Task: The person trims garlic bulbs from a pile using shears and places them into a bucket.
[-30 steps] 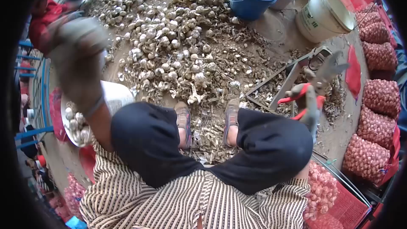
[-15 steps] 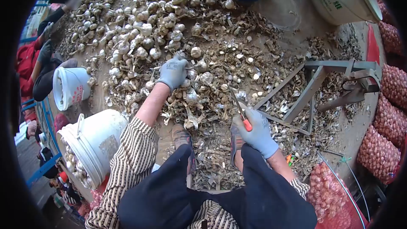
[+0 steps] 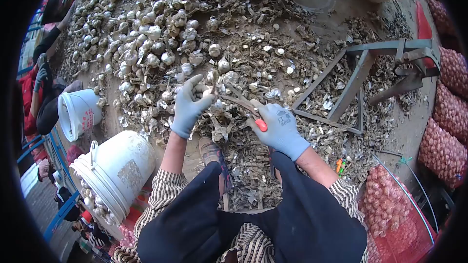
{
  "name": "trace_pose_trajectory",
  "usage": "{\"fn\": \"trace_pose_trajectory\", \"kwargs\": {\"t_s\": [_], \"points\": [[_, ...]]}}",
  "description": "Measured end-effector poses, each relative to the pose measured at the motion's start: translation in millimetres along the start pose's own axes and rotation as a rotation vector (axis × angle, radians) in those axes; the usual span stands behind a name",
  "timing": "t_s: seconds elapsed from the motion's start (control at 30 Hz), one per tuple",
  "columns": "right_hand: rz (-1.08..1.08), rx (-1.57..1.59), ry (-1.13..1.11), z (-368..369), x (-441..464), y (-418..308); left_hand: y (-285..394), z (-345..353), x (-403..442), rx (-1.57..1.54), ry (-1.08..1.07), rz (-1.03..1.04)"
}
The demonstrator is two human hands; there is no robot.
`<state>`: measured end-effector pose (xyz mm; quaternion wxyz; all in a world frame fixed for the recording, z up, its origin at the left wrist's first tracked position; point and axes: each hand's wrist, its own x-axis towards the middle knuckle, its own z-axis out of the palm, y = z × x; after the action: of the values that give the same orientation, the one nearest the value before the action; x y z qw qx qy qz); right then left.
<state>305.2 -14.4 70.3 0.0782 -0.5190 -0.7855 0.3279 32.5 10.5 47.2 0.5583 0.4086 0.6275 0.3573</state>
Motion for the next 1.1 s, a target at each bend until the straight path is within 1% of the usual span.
{"fn": "trace_pose_trajectory", "kwargs": {"t_s": [0.03, 0.07, 0.13, 0.17, 0.2, 0.23, 0.27, 0.3, 0.33, 0.37, 0.43, 0.47, 0.53, 0.57, 0.6, 0.63, 0.67, 0.73, 0.77, 0.8, 0.87, 0.9, 0.97, 1.0, 1.03, 1.07, 1.1], "points": [[-0.05, -0.03, 0.016, 3.4, 1.3, 1.0, 5.2, 6.0, -7.8, 0.125, -0.015, 0.065], [-0.057, -0.041, -0.008, 3.5, 1.1, 0.2, 10.6, 9.9, -17.2, 0.279, -0.024, 0.075], [-0.079, -0.062, -0.046, 1.7, 2.7, -2.1, 14.9, 18.6, -28.3, 0.268, 0.003, 0.117], [-0.064, -0.027, -0.09, 4.0, -1.2, -0.5, 18.0, 19.1, -32.5, 0.272, -0.023, 0.118], [-0.056, 0.009, -0.129, 6.4, -1.6, 0.5, 14.6, 19.0, -35.6, 0.048, -0.076, 0.015], [0.05, 0.174, -0.112, 6.3, -6.2, -5.4, 9.9, 18.6, -37.2, -0.177, -0.126, -0.084], [0.277, 0.446, -0.147, 10.6, -10.0, -6.6, 3.6, 11.7, -37.5, -0.284, -0.185, -0.154], [0.508, 0.715, -0.18, 14.5, -11.9, -6.2, -5.4, 12.1, -38.7, -0.539, -0.186, -0.239], [0.549, 0.782, -0.141, 10.7, -10.7, -6.9, -13.8, 13.1, -40.3, -0.795, -0.185, -0.322], [0.544, 0.78, -0.147, 13.4, -11.3, 0.3, -21.5, 11.9, -44.0, -1.012, -0.237, -0.328], [0.408, 0.514, -0.147, 13.0, -7.2, 3.3, -31.9, 22.0, -47.2, -1.265, -0.161, -0.31], [0.314, 0.36, -0.132, 6.6, -11.2, 2.4, -36.4, 25.6, -48.6, -1.296, -0.161, -0.257], [0.092, 0.282, 0.057, 15.0, -14.2, 5.5, -33.4, 28.6, -47.0, -1.298, -0.143, -0.256], [0.109, 0.275, 0.042, 15.2, -15.8, 6.5, -31.6, 28.8, -45.2, -1.298, -0.12, -0.256], [0.173, 0.301, 0.016, 13.5, -15.6, 4.4, -30.7, 26.0, -40.8, -1.35, -0.189, -0.258], [0.238, 0.328, -0.01, 12.0, -14.4, 2.7, -30.1, 22.0, -34.9, -1.299, -0.22, -0.22], [0.242, 0.298, -0.016, 11.7, -14.0, 2.4, -30.2, 19.5, -29.6, -1.247, -0.25, -0.187], [0.057, 0.128, 0.036, 5.3, -13.3, 1.2, -23.3, 22.3, -21.5, -1.142, -0.201, -0.18], [0.012, 0.038, 0.055, 5.6, -12.2, 0.4, -19.6, 23.6, -21.0, -1.096, -0.189, -0.195], [0.02, 0.036, 0.056, 4.0, -10.8, 0.0, -9.1, 26.2, -22.2, -1.001, -0.165, -0.227], [0.011, -0.086, -0.013, -2.7, -6.8, -1.1, 0.3, 33.6, -26.7, -0.821, -0.156, -0.2], [0.032, -0.089, -0.034, -5.6, -5.3, -2.4, 0.4, 35.0, -27.0, -0.746, -0.202, -0.147], [0.015, -0.111, -0.046, -10.6, -5.8, -2.1, 2.5, 45.9, -34.4, -0.533, -0.136, -0.04], [-0.013, -0.131, -0.056, -12.6, -5.4, -2.1, 3.0, 48.3, -36.8, -0.474, -0.141, -0.036], [0.005, -0.156, -0.11, -13.9, -5.6, -2.9, 2.8, 49.7, -39.9, -0.357, -0.13, 0.03], [0.009, -0.153, -0.113, -13.9, -6.9, -2.9, 2.8, 51.0, -42.9, -0.24, -0.12, 0.095], [0.004, -0.153, -0.117, -13.9, -7.8, -2.6, 6.2, 54.0, -43.3, -0.102, -0.062, 0.088]]}}
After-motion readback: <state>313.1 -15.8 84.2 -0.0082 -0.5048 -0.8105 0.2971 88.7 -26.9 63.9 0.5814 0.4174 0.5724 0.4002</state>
